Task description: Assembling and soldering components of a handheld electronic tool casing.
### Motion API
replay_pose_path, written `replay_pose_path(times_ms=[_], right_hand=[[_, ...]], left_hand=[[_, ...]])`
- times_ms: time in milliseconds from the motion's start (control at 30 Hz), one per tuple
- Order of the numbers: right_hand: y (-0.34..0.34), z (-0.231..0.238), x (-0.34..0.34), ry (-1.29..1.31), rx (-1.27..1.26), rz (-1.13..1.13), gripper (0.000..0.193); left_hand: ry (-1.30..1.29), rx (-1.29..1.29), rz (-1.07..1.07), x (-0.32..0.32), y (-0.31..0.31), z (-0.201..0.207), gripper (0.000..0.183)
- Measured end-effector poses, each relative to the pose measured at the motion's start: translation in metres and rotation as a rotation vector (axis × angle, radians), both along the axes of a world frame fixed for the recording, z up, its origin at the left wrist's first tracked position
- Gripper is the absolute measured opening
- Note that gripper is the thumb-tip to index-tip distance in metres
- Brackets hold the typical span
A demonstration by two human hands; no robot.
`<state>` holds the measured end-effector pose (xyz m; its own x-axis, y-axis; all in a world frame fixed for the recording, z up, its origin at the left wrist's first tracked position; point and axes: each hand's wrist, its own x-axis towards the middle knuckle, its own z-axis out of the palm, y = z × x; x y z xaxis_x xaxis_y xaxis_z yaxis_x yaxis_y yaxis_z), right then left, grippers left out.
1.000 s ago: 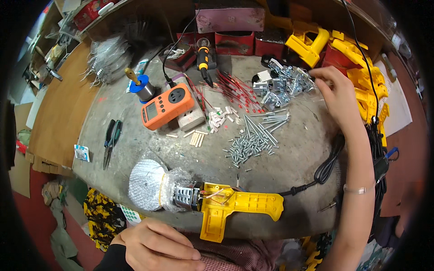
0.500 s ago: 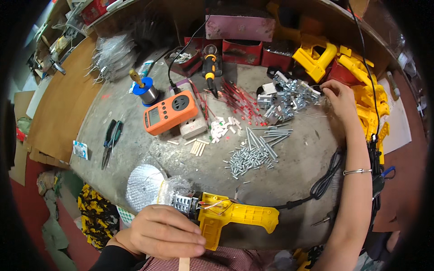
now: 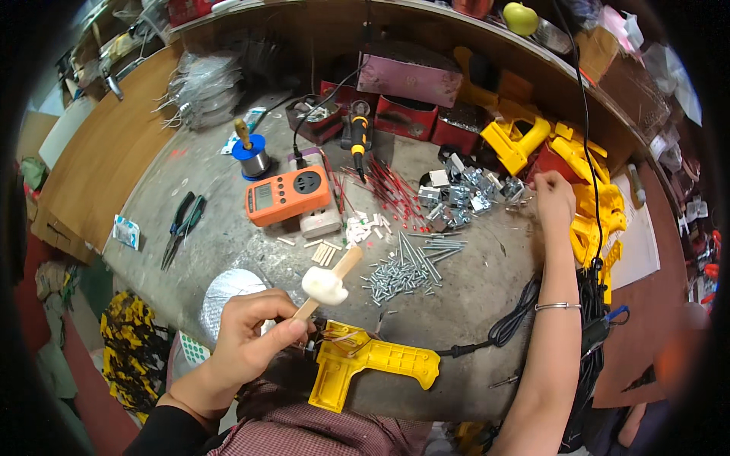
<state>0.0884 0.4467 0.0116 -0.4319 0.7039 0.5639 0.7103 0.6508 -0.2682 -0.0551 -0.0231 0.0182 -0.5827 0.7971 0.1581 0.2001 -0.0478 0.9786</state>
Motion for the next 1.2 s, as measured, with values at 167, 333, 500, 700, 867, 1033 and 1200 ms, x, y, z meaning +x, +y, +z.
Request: replay_pose_path(times_ms=[167, 333, 500, 700, 867, 1033, 1200], right_hand=[[0.039, -0.026, 0.011, 0.816, -0.483, 0.32, 0.017], [0.014, 0.006, 0.012, 1.075, -0.652, 0.474, 0.012], [-0.064, 0.045, 0.004, 1.079, -0.588, 0.513, 0.013], [-0.192, 0.045, 0.035, 1.048, -0.699, 0.56, 0.018], [-0.259, 0.034, 0.058, 0.819, -0.827, 0.551, 0.02], [-0.317, 0.036, 0.068, 0.745, -0.905, 0.467, 0.013], [-0.344, 0.023, 0.093, 0.672, -0.942, 0.457, 0.009]], left_hand=[[-0.063, -0.008, -0.011, 0.0, -0.003, -0.002, 0.016], [0.176, 0.052, -0.067, 0.003, -0.004, 0.0, 0.011], [0.507, 0.226, -0.172, 0.013, -0.014, 0.012, 0.019], [0.716, 0.377, -0.354, 0.019, -0.037, 0.031, 0.015], [0.644, 0.575, -0.444, 0.024, -0.038, 0.04, 0.014], [0.695, 0.681, -0.57, 0.03, -0.039, 0.04, 0.011], [0.586, 0.818, -0.512, 0.041, -0.045, 0.043, 0.011]])
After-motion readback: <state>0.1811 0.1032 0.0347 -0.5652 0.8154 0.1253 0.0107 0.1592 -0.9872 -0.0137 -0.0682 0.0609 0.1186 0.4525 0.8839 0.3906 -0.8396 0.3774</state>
